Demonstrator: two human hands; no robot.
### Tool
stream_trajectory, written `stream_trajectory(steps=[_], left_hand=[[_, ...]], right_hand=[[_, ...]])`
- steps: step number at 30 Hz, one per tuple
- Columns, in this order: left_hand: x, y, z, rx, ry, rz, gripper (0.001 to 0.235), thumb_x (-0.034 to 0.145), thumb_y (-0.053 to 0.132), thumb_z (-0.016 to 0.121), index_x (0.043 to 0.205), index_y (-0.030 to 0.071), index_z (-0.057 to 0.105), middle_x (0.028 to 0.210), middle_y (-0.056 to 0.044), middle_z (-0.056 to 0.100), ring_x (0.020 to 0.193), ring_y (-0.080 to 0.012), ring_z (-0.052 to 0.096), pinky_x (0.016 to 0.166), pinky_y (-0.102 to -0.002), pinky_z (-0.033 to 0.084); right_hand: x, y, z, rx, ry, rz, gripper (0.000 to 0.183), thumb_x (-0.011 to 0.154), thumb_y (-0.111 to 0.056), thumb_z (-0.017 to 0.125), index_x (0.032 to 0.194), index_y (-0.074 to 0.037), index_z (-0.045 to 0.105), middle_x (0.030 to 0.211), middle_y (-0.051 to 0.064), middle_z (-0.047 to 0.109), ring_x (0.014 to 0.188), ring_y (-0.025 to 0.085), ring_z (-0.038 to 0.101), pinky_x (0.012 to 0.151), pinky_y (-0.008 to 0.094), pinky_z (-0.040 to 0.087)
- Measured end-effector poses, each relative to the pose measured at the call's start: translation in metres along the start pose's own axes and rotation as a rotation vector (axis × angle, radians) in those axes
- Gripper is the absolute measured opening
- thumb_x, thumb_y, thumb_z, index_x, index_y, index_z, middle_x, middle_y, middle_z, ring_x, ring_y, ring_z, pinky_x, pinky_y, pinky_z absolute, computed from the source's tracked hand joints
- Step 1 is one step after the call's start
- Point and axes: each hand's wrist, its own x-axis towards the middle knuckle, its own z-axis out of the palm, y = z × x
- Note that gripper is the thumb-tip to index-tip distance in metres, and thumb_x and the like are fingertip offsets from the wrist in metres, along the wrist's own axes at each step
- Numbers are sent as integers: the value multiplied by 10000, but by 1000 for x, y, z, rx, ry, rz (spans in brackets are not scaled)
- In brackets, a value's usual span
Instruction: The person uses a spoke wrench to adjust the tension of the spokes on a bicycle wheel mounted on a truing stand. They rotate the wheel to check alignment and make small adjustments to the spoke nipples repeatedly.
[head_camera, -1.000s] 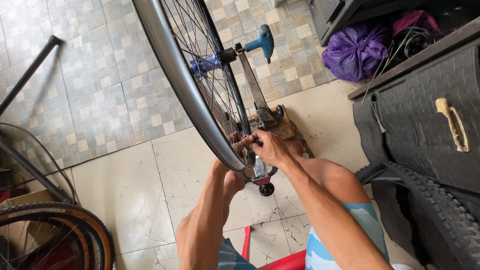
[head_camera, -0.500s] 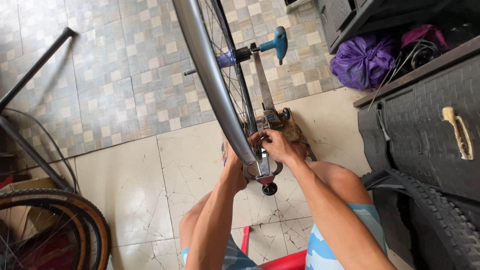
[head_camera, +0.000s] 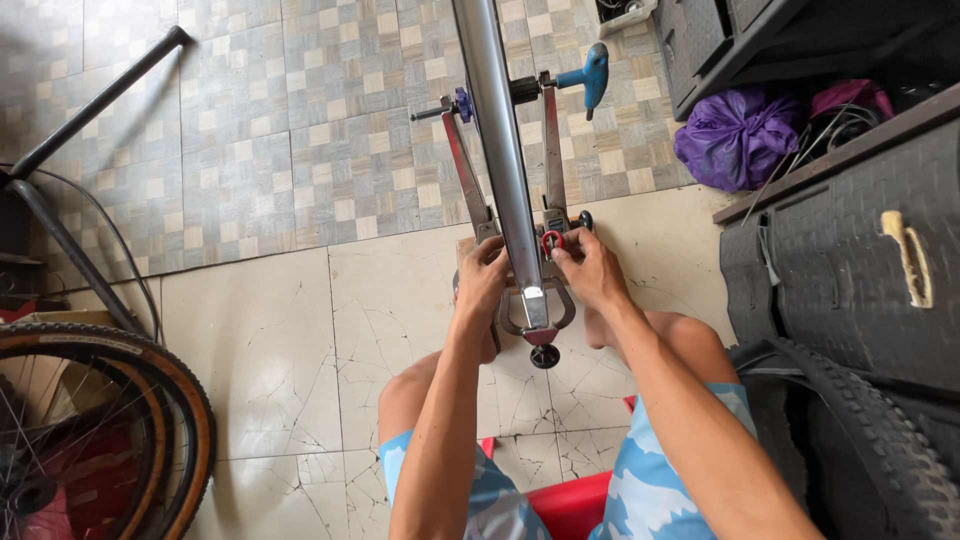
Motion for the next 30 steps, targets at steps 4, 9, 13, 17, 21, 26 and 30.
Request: stream_trajectory(steps=[4,9,13,17,21,26,30], left_hand=[[-2,-3,4,-21,-39,3,480,909,153,674,1315,-89,591,1163,-184,723,885,-183,731,734,-303,620],[5,-7,6,35,-4,-8,459,896,110,672,1302,-99,630,1068,-176,753,827,-174,725,708,-294,606],[10,-17,7,44,11,-24,441,888,101,688,1291,-76,660,995,-148,764,784,-161,699,671,-288,577],[9,-23,9,117,66,-34,413,881,116,698,1263,-42,694,1005,-140,772,797,-166,701,675,-291,564],[18,-29,8,221,60,47,399,880,145,725,1230,-46,709,1065,-137,779,886,-169,729,772,-281,580],[31,-43,2,292,66,25,418,885,175,724,1236,-50,703,1095,-163,773,931,-192,729,808,-281,564],[32,-40,-3,282,128,50,413,928,251,698,1246,-13,692,1073,-136,764,913,-185,733,797,-302,585]], right_hand=[[-24,-15,-20,-46,19,-80,241,924,-224,708,1072,-39,666,971,105,759,914,235,730,825,368,565],[-53,-30,-48,-143,30,-119,243,923,-217,707,1067,-26,663,970,125,761,907,268,732,802,387,562],[-68,-31,-64,-178,23,-141,232,920,-217,693,1038,-21,659,960,121,764,883,275,742,799,392,576],[-78,-26,-71,-231,31,-143,236,911,-226,692,1028,-22,667,942,122,770,853,290,741,792,407,571],[-82,-21,-72,-217,30,-151,231,914,-228,687,1026,-26,669,938,126,766,866,295,740,789,406,575],[-79,-20,-67,-218,15,-119,240,917,-233,680,1034,-24,662,944,133,760,874,305,737,790,408,575],[-77,-22,-63,-263,2,-95,249,922,-243,672,1038,-23,663,951,138,761,892,314,731,802,419,568]])
